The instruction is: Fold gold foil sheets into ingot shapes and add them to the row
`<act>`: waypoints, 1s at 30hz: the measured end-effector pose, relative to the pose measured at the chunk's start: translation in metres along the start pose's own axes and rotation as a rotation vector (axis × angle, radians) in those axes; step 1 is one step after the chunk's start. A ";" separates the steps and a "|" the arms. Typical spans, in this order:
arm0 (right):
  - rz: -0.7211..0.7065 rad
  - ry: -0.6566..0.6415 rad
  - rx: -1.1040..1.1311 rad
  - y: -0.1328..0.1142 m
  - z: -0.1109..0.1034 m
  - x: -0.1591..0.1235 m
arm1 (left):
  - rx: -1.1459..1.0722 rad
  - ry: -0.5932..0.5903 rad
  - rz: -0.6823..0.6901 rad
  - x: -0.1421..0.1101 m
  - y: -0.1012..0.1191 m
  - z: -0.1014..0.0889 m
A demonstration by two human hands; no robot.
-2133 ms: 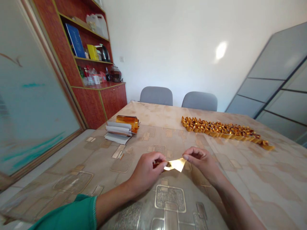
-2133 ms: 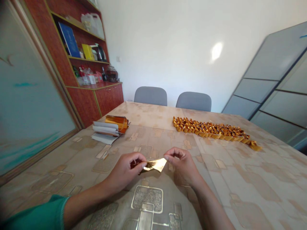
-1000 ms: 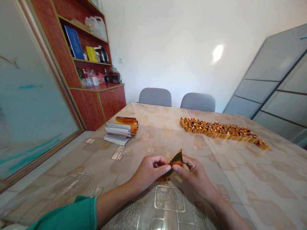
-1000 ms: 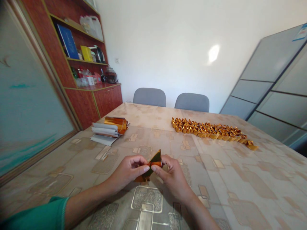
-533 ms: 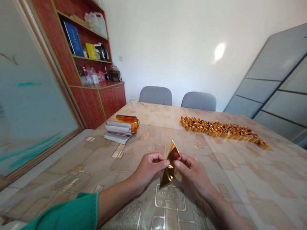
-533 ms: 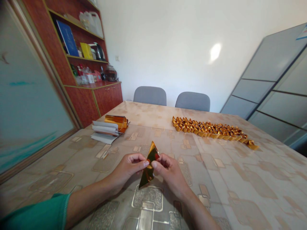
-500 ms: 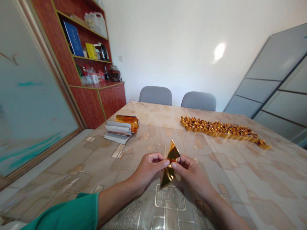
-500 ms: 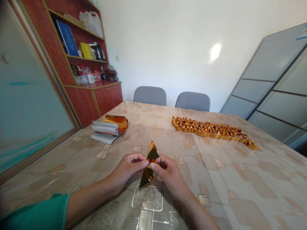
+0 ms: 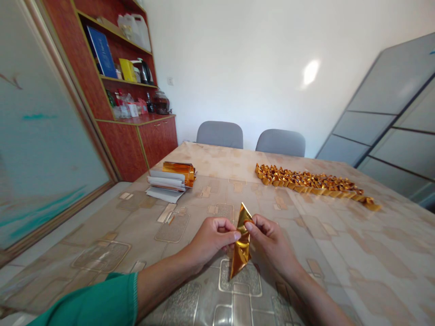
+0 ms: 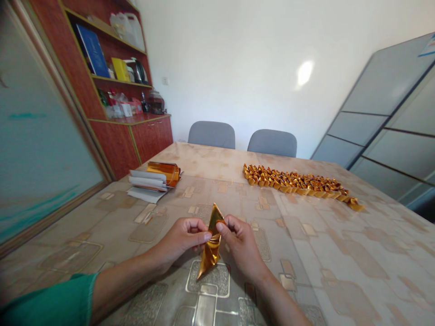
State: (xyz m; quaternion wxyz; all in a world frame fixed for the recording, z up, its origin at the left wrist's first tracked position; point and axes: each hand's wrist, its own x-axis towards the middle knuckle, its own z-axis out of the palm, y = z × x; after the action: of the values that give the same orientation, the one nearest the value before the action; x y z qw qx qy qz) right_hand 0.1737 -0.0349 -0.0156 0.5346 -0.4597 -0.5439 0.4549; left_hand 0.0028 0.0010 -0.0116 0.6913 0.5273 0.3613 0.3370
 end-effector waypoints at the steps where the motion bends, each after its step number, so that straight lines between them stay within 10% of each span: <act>1: 0.003 0.012 -0.012 -0.001 0.000 0.000 | -0.004 0.002 0.006 0.000 -0.001 0.000; 15: -0.219 0.097 -0.257 -0.001 -0.011 0.001 | -0.076 0.061 -0.025 0.001 0.004 -0.005; 22: -0.481 -0.235 -0.575 -0.003 -0.011 -0.005 | -0.348 0.104 -0.156 0.004 0.008 -0.013; 30: -0.599 -0.192 -0.585 -0.005 -0.014 -0.003 | -0.391 0.059 -0.201 0.001 0.005 -0.010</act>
State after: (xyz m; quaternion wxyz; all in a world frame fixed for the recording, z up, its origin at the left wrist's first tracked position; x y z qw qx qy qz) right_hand 0.1877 -0.0383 -0.0110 0.4371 -0.3694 -0.8068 0.1469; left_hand -0.0051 0.0080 -0.0084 0.7995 0.3344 0.3599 0.3456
